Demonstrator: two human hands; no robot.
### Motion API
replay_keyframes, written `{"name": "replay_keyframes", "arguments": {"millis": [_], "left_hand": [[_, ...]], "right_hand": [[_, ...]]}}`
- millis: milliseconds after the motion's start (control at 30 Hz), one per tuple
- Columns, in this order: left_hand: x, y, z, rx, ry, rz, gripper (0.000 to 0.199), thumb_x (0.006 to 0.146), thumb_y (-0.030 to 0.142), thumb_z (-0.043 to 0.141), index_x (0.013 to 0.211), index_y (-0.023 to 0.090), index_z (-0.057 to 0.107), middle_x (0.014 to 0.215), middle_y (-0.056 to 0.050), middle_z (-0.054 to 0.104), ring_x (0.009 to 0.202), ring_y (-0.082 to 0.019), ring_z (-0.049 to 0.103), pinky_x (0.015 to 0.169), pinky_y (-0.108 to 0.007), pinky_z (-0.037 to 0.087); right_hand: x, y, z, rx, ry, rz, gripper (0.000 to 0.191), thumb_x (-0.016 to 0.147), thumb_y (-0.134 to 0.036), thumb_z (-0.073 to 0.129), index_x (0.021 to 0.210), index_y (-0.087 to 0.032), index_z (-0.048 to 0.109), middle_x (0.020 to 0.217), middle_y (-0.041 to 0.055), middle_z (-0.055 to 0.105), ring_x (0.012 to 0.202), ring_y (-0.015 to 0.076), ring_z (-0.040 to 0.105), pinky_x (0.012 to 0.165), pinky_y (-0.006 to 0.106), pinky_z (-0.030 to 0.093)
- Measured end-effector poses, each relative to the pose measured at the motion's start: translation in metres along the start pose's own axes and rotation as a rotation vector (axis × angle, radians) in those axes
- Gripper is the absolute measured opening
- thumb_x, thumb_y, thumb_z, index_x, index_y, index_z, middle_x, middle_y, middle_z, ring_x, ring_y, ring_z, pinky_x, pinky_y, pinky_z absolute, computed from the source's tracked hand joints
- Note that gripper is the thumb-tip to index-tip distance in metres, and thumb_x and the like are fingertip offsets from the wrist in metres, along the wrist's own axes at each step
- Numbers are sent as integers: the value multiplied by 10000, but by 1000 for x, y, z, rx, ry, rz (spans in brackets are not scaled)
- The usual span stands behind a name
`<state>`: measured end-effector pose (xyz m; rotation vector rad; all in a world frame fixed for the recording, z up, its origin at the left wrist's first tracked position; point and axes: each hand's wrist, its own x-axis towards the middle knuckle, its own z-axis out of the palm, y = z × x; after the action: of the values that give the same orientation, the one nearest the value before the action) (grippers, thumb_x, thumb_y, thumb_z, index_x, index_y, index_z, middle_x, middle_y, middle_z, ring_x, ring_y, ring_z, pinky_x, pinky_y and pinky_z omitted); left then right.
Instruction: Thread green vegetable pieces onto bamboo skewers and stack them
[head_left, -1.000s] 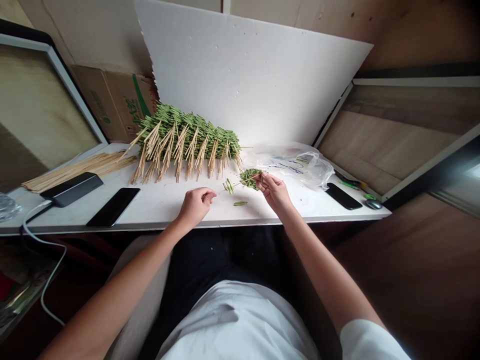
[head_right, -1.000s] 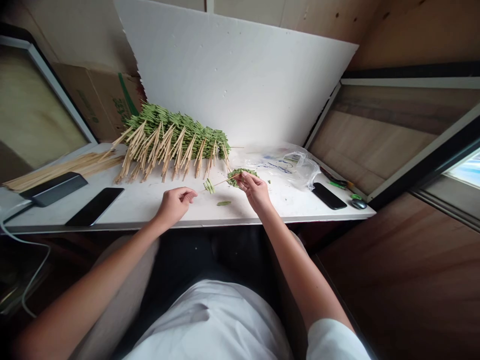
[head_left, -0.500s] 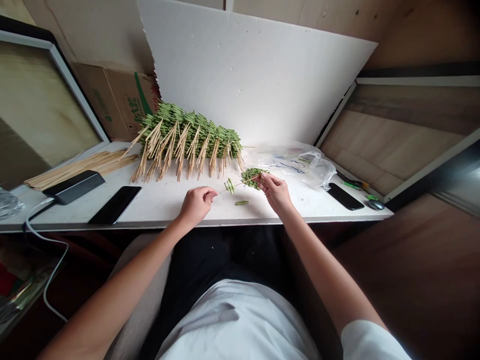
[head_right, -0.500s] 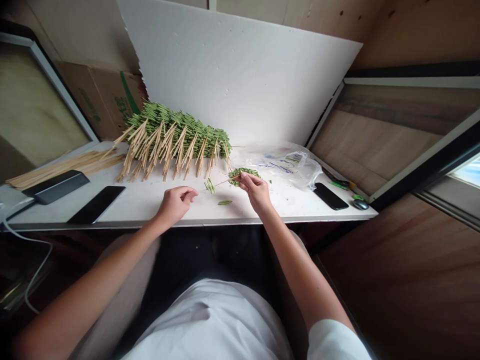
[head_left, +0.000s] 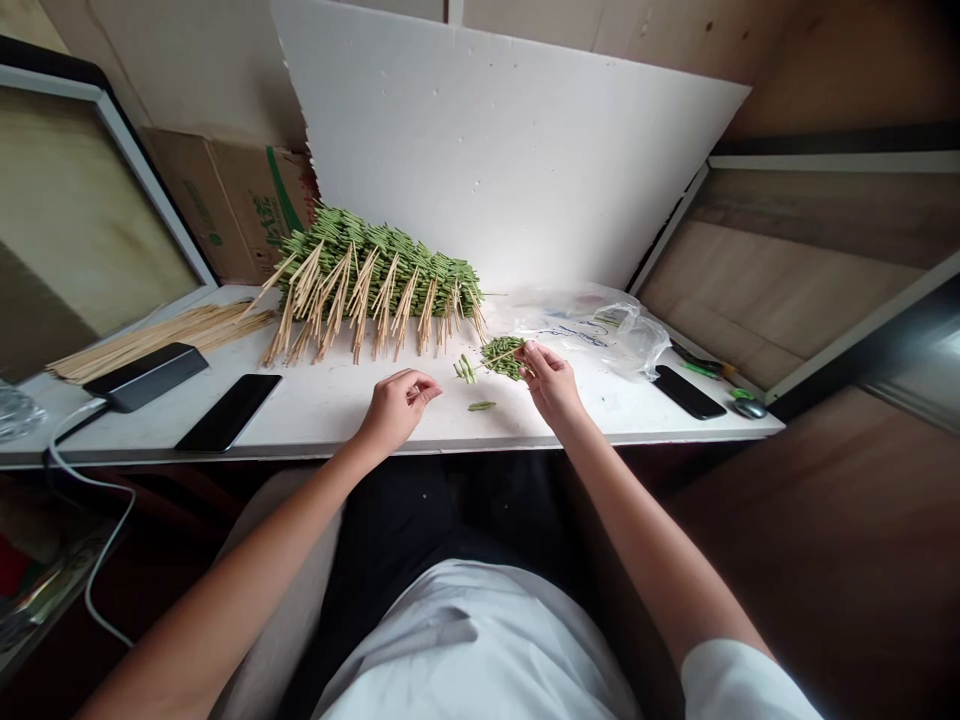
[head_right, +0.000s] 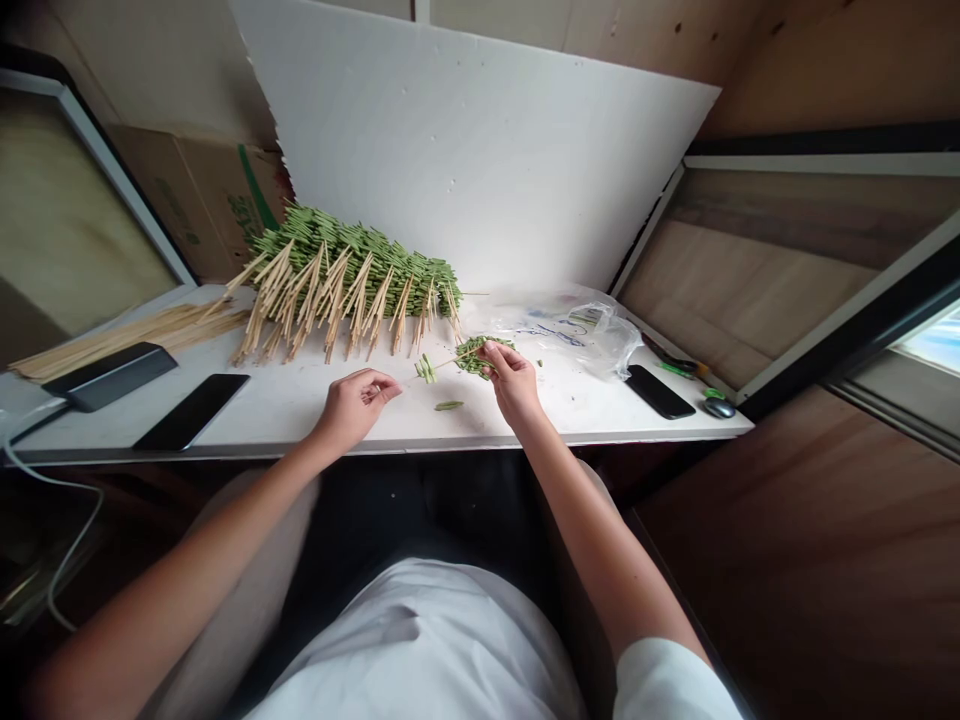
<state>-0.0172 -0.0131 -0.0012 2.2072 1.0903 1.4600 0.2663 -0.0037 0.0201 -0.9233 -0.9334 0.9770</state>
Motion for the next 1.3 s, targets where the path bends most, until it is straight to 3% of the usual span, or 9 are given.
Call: {"name": "replay_keyframes", "arguments": {"millis": [133, 367, 500, 667, 767, 867, 1067, 1200, 1300], "left_hand": [[-1, 2, 0, -48, -1, -5, 156, 968, 314, 732, 884, 189, 773, 812, -55, 773, 729, -195, 723, 711, -302, 567], [-4, 0, 5, -86, 19, -24, 191, 974, 335, 720, 880, 179, 776, 781, -56, 775, 694, -191, 730, 677, -300, 566], [-7, 7, 7, -125, 5, -59, 225, 975, 378, 722, 896, 176, 782, 805, -68, 786, 723, -201, 749, 695, -303, 583], [-7, 16, 8, -128, 14, -95, 256, 974, 417, 721, 906, 177, 781, 827, -78, 795, 742, -215, 761, 725, -320, 606], [-4, 14, 5, -133, 23, -112, 252, 969, 411, 721, 906, 174, 778, 822, -81, 794, 744, -216, 764, 728, -317, 609], [0, 9, 1, -137, 45, -136, 232, 966, 385, 715, 907, 167, 772, 804, -77, 786, 731, -212, 760, 713, -308, 601], [3, -5, -2, -124, 51, -168, 212, 951, 365, 717, 900, 166, 767, 783, -68, 778, 713, -206, 752, 716, -306, 592], [2, -9, -1, -111, 42, -163, 218, 951, 375, 712, 901, 171, 771, 798, -71, 784, 715, -206, 751, 709, -304, 591], [1, -11, 0, -102, 40, -160, 225, 954, 384, 711, 908, 173, 773, 802, -74, 787, 722, -210, 755, 710, -306, 592]], "right_hand": [[-1, 5, 2, -87, 26, -72, 466, 715, -653, 887, 940, -255, 798, 1018, 52, 804, 1051, 250, 728, 770, 325, 555], [-13, 3, 13, -131, 83, -158, 451, 791, -649, 832, 968, -235, 818, 1063, 63, 809, 1028, 245, 715, 833, 345, 561], [-34, 6, 32, -160, 0, -155, 375, 802, -603, 846, 924, -249, 832, 1021, 59, 812, 1034, 255, 720, 895, 370, 566], [-51, 14, 50, -136, -111, -75, 366, 804, -595, 850, 923, -251, 819, 989, 47, 801, 944, 238, 722, 862, 365, 565], [-44, 11, 43, -164, -147, -85, 390, 820, -616, 833, 992, -266, 826, 1096, 54, 811, 1029, 247, 724, 869, 358, 557], [-31, 6, 26, -345, -230, -170, 405, 906, -654, 733, 1065, -296, 835, 1171, 69, 808, 1137, 280, 705, 897, 386, 545], [-12, 14, -3, -943, -481, -398, 252, 919, -513, 778, 961, -282, 871, 1023, 115, 805, 1081, 350, 637, 1038, 538, 466], [-10, 20, -6, -1057, -610, -458, 143, 932, -392, 778, 920, -284, 870, 1011, 108, 807, 1036, 340, 637, 1052, 549, 452], [-13, 20, -3, -1086, -599, -461, 110, 928, -329, 776, 878, -272, 855, 973, 110, 804, 1027, 347, 623, 1001, 525, 478]]}}
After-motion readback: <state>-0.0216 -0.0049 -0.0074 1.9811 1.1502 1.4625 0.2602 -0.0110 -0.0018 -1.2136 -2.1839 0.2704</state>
